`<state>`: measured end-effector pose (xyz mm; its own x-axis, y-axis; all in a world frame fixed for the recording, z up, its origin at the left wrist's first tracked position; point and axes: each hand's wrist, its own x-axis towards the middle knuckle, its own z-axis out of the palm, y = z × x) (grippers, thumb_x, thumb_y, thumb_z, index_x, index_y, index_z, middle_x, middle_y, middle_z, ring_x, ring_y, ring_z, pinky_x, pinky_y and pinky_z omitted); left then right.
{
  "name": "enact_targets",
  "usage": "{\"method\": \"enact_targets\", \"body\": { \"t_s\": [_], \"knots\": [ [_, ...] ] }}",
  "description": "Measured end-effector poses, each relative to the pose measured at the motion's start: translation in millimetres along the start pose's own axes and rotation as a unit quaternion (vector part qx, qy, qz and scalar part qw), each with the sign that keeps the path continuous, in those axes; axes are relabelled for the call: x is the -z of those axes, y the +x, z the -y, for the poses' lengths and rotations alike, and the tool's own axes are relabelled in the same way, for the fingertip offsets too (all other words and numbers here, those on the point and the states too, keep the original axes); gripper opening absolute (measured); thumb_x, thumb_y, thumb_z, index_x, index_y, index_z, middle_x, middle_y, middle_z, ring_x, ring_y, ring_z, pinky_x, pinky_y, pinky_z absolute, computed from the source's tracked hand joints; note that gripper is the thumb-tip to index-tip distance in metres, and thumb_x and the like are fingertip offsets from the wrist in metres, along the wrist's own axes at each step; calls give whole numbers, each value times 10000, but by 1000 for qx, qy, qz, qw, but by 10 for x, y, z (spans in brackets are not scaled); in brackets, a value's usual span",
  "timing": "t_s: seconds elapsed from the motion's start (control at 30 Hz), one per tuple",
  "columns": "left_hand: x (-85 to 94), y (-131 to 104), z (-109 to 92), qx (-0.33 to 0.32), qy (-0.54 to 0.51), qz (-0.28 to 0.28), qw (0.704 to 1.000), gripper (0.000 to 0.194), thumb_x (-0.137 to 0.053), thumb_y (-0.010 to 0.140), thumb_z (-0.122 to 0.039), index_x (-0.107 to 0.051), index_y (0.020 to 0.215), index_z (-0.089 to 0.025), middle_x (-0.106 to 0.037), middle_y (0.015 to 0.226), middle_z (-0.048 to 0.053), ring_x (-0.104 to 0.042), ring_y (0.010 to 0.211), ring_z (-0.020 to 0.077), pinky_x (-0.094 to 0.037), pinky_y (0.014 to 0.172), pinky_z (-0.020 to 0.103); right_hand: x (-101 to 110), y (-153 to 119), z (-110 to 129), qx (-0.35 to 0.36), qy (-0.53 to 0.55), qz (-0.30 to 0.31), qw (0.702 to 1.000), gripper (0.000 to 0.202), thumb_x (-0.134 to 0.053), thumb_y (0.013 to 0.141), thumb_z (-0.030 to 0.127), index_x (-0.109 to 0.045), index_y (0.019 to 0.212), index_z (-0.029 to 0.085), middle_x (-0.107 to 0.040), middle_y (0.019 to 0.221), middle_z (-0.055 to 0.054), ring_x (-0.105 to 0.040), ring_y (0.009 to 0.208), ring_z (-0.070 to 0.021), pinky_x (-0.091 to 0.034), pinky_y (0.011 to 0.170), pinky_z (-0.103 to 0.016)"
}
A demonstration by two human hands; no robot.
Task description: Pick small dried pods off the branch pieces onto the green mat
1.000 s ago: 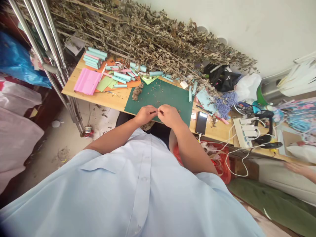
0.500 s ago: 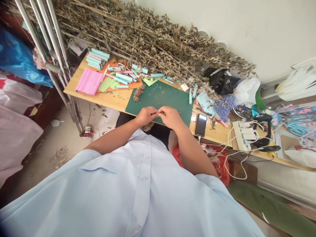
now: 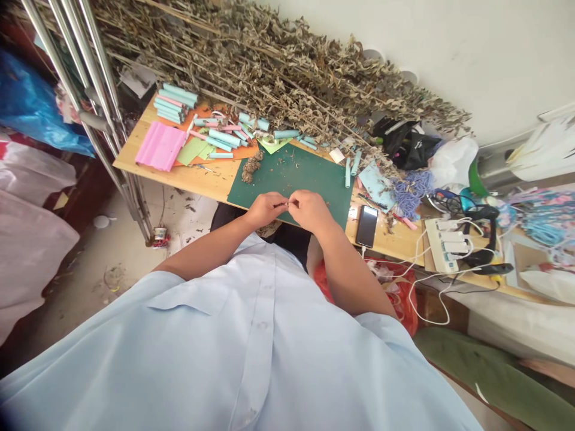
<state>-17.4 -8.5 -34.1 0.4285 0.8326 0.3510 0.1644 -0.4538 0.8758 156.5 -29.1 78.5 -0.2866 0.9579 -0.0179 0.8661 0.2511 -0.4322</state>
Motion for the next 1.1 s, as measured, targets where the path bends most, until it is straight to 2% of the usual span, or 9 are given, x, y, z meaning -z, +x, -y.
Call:
{"method": "enact_targets", "body": {
  "t_s": [0.2, 0.33, 0.53, 0.67, 0.8, 0.97, 1.1],
  "knots": [
    [1, 2, 3, -3, 10, 6, 1000, 201, -631, 979, -248, -790, 875, -179, -720, 863, 60, -655, 843, 174, -487, 786, 276, 34, 151, 54, 17, -77, 51, 996, 192, -603, 815, 148, -774, 780, 228, -758, 815, -54, -637, 749, -220, -464, 719, -329],
    [2, 10, 19, -1, 10, -5, 1000, 209, -650, 981, -272, -774, 844, -174, -700, 826, 48, -636, 811, 168, -463, 758, 271, 79, 204, 87, 24, -87, 78, 993, 215, -601, 831, 129, -788, 798, 228, -761, 837, -59, -641, 774, -226, -461, 742, -338],
    [13, 2, 3, 10, 0, -14, 1000, 221, -674, 991, -345, -801, 901, -189, -718, 840, 50, -647, 826, 175, -476, 782, 282, 52, 47, -4, -8, 33, 44, 998, 189, -639, 854, 190, -809, 926, 229, -759, 943, -48, -652, 794, -203, -500, 771, -335],
    [20, -4, -10, 7, -2, -12, 1000, 250, -671, 998, -376, -810, 904, -191, -723, 841, 54, -654, 826, 179, -479, 773, 288, -6, -25, -66, 2, 89, 16, 996, 193, -619, 868, 188, -798, 930, 223, -756, 960, -54, -668, 842, -206, -511, 807, -340],
    [19, -1, 3, 1, -1, -7, 1000, 297, -665, 1003, -428, -808, 908, -186, -730, 855, 59, -656, 832, 175, -481, 776, 282, -28, -12, -74, -7, 96, 13, 995, 185, -620, 882, 195, -795, 934, 226, -770, 940, -44, -670, 834, -204, -501, 797, -334],
    [19, 3, 8, -7, 1, -11, 1000, 329, -650, 1014, -451, -796, 904, -178, -721, 849, 57, -650, 829, 167, -472, 774, 270, -13, 25, -44, -63, 86, 18, 994, 95, -683, 874, 228, -777, 888, 224, -748, 772, -7, -620, 694, -181, -445, 704, -311],
    [19, 6, 4, -7, 8, -9, 1000, 353, -635, 1023, -455, -779, 864, -175, -699, 820, 47, -633, 806, 159, -459, 754, 265, 11, 46, 3, -28, 36, 29, 999, 125, -653, 896, 197, -771, 866, 221, -766, 842, -31, -632, 757, -200, -444, 745, -319]
  ]
}}
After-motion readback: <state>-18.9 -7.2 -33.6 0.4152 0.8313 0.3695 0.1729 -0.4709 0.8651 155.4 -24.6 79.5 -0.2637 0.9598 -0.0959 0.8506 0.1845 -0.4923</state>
